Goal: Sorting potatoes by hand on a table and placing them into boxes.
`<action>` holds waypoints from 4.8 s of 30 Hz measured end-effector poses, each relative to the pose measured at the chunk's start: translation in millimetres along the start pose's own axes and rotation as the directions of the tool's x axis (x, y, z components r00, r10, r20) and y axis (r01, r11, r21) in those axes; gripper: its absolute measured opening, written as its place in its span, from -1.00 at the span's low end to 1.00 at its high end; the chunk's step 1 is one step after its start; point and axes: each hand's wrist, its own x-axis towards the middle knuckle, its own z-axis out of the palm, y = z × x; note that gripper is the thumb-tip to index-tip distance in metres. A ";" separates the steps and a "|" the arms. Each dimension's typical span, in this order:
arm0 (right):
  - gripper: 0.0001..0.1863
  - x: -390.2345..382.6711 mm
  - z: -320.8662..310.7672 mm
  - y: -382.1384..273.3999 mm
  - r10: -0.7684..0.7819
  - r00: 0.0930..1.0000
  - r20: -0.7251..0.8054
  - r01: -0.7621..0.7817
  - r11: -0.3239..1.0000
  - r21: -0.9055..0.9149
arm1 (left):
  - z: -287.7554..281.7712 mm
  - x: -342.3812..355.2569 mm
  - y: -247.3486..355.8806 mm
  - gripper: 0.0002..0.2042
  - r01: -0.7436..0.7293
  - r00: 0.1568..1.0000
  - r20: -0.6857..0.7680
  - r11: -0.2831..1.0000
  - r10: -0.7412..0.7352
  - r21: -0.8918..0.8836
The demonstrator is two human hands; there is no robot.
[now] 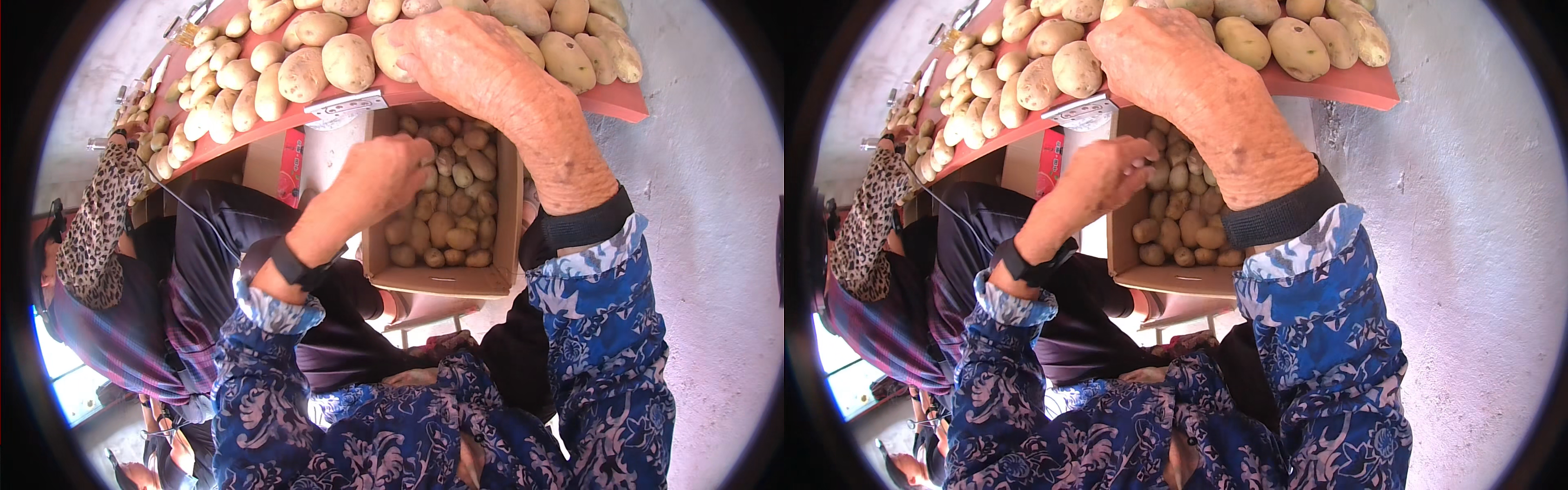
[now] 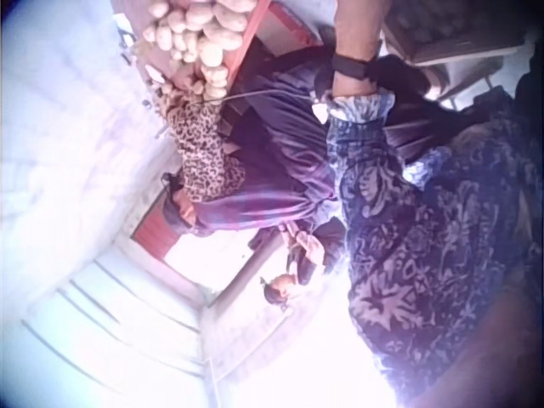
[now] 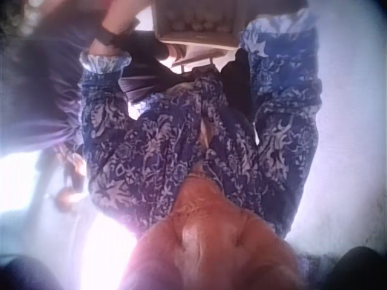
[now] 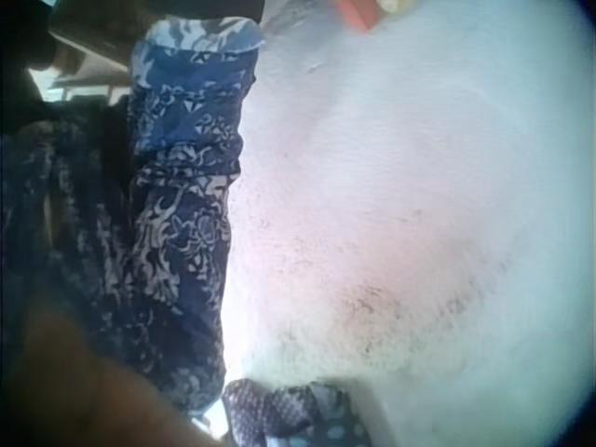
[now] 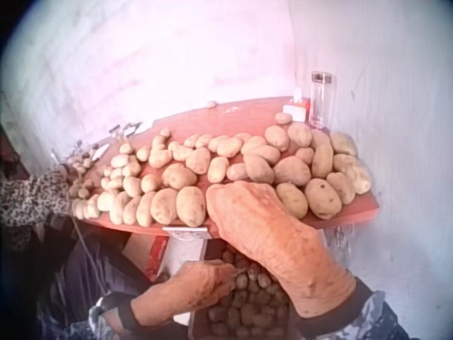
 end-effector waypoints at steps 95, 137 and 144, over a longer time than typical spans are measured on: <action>-0.87 -18.1 6.3 -4.3 0.005 0.999 0.049 -0.002 0.999 -0.053 | -31.2 -4.3 37.5 -0.76 -0.218 0.826 -0.561 0.945 0.047 -0.243; -0.74 -164.5 236.4 15.4 0.399 0.250 0.882 -0.226 0.910 -0.348 | -87.3 -8.2 -59.7 -0.88 -0.490 0.547 -0.721 0.536 -0.426 -0.688; -0.76 -212.9 280.6 20.9 0.392 0.334 0.857 -0.318 0.903 -0.289 | -94.8 -6.1 -78.6 -0.90 -0.533 0.392 -0.764 0.550 -0.513 -0.643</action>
